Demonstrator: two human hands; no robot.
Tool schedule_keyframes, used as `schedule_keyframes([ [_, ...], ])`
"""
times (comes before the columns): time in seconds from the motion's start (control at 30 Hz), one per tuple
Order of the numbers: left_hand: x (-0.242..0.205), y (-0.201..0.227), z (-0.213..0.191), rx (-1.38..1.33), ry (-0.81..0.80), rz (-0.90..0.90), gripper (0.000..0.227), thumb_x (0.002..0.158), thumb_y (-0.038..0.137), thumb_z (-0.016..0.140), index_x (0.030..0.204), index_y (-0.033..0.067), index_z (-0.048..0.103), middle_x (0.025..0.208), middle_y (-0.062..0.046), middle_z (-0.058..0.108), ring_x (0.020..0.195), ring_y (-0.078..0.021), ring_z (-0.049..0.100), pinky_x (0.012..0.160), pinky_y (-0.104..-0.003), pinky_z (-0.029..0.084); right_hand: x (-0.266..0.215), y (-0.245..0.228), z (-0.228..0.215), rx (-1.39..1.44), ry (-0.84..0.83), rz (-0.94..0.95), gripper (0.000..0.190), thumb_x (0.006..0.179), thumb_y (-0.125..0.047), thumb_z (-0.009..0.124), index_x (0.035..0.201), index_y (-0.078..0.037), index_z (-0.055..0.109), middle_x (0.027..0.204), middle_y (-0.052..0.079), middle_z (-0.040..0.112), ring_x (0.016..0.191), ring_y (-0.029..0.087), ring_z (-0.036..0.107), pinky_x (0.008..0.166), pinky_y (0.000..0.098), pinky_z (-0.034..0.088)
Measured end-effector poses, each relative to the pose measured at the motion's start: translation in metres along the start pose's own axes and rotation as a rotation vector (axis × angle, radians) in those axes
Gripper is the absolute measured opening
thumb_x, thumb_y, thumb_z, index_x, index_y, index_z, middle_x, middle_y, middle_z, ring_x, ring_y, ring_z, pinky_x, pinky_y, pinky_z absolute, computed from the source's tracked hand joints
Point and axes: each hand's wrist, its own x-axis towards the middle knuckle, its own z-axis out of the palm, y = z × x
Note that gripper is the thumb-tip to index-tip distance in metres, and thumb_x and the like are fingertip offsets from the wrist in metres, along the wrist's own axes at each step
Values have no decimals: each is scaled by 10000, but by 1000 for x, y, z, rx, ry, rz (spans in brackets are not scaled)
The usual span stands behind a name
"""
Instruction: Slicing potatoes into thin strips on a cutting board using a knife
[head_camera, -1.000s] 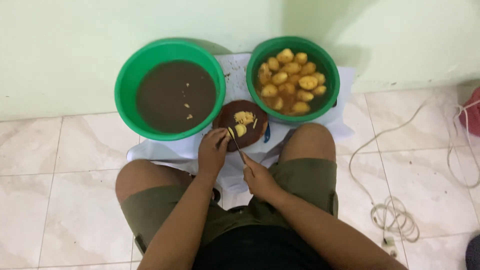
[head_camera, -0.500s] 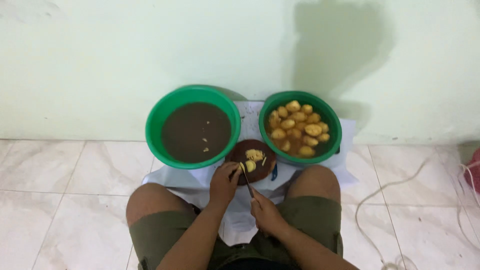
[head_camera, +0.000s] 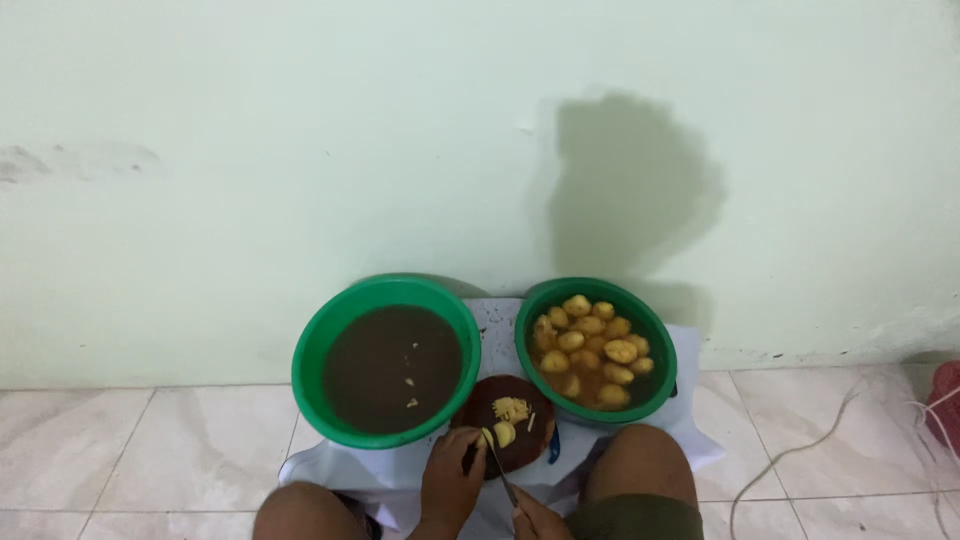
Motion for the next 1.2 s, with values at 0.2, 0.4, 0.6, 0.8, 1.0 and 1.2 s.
schedule_keyframes([
  [0.2,13,-20,13,-51,-47,-92,244,869,302,784,1038,130,745,1127,23,736,966,-184,698,897,-339,540,58,167,-30,-114,-466,-136,618,1054,-312,494,1566,-57,258,1123,78,677,956,145,656,956,245,467],
  [0.4,19,-9,-3,-84,-208,-195,241,953,300,692,1133,139,691,1216,44,696,1078,-171,677,957,-329,527,26,149,-33,-12,-89,13,476,970,-101,540,1444,-61,535,1313,118,697,1122,166,673,1079,280,398],
  [0.6,10,-9,-5,21,-64,-10,291,931,224,683,1199,119,726,1240,-8,691,1039,-241,677,884,-373,533,-9,-95,-32,31,-38,265,349,1010,-184,468,1275,-40,642,735,36,659,517,114,509,487,274,449],
  [0.8,5,-5,-3,188,24,120,388,893,207,735,1264,109,678,1203,-22,688,1054,-246,656,953,-408,462,-18,-168,-29,129,-72,298,455,1017,-146,439,1455,-76,546,661,35,577,422,117,454,399,274,389],
  [1.0,0,0,-1,235,76,211,436,930,233,706,1358,176,640,1284,-49,640,1156,-260,657,904,-442,531,-17,-183,-31,-122,-51,235,490,1019,-162,445,1502,-82,468,757,119,689,599,164,625,486,291,532],
  [1.2,1,28,-15,306,50,375,366,949,103,649,1310,160,649,1361,-59,579,1239,-280,599,940,-453,488,-22,-226,-33,-448,-54,224,562,1016,-223,513,1536,-39,406,1200,260,695,1048,322,705,863,450,581],
])
